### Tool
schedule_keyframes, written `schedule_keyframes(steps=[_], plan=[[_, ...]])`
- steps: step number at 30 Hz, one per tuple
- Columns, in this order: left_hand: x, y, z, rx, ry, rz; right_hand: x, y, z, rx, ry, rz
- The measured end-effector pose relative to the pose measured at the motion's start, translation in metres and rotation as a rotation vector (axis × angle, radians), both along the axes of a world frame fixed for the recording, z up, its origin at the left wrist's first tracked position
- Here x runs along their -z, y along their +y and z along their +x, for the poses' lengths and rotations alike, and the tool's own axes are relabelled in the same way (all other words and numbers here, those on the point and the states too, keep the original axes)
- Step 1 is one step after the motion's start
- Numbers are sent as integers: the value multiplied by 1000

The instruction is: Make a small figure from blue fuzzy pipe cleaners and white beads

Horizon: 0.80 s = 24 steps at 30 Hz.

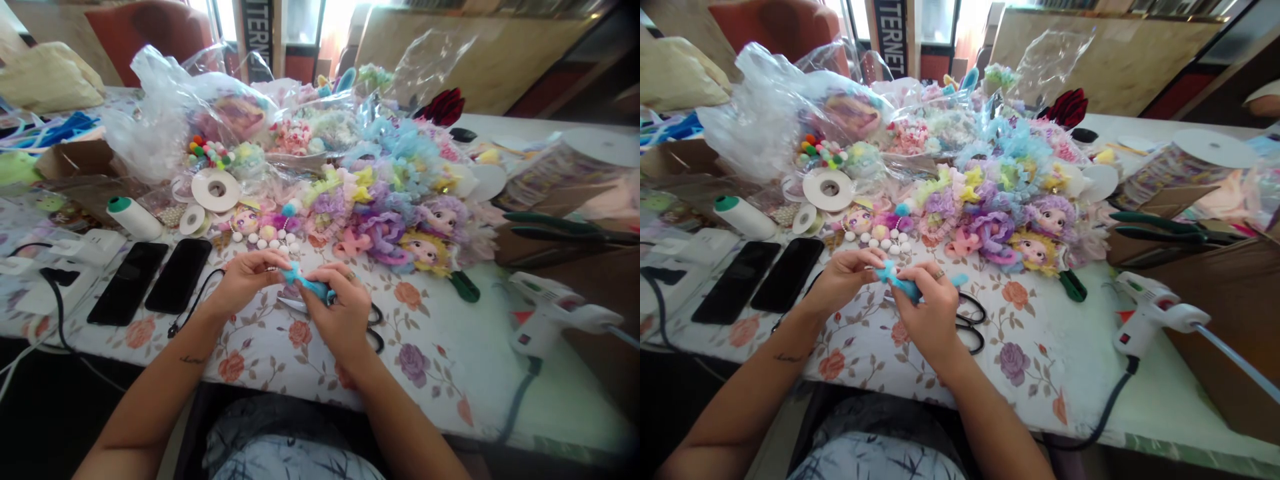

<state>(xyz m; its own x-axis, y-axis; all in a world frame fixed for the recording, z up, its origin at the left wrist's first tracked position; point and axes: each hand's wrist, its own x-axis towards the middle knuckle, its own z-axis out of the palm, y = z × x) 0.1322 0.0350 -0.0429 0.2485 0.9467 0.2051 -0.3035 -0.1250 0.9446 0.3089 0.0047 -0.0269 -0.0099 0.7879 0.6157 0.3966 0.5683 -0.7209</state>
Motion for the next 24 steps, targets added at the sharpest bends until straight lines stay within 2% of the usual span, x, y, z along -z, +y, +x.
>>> schedule_keyframes(steps=[3,7,14,24], plan=[[1,-1,2,-12,-21,-36,5,-1,-1,71,-106,158],[3,-2,6,30,-91,-90,11,0,-1,133,-214,271],[4,-2,7,72,-118,-95,17,-2,-3,98,-252,396],[0,-2,1,38,-71,-80,11,-6,-1,53,-343,508]])
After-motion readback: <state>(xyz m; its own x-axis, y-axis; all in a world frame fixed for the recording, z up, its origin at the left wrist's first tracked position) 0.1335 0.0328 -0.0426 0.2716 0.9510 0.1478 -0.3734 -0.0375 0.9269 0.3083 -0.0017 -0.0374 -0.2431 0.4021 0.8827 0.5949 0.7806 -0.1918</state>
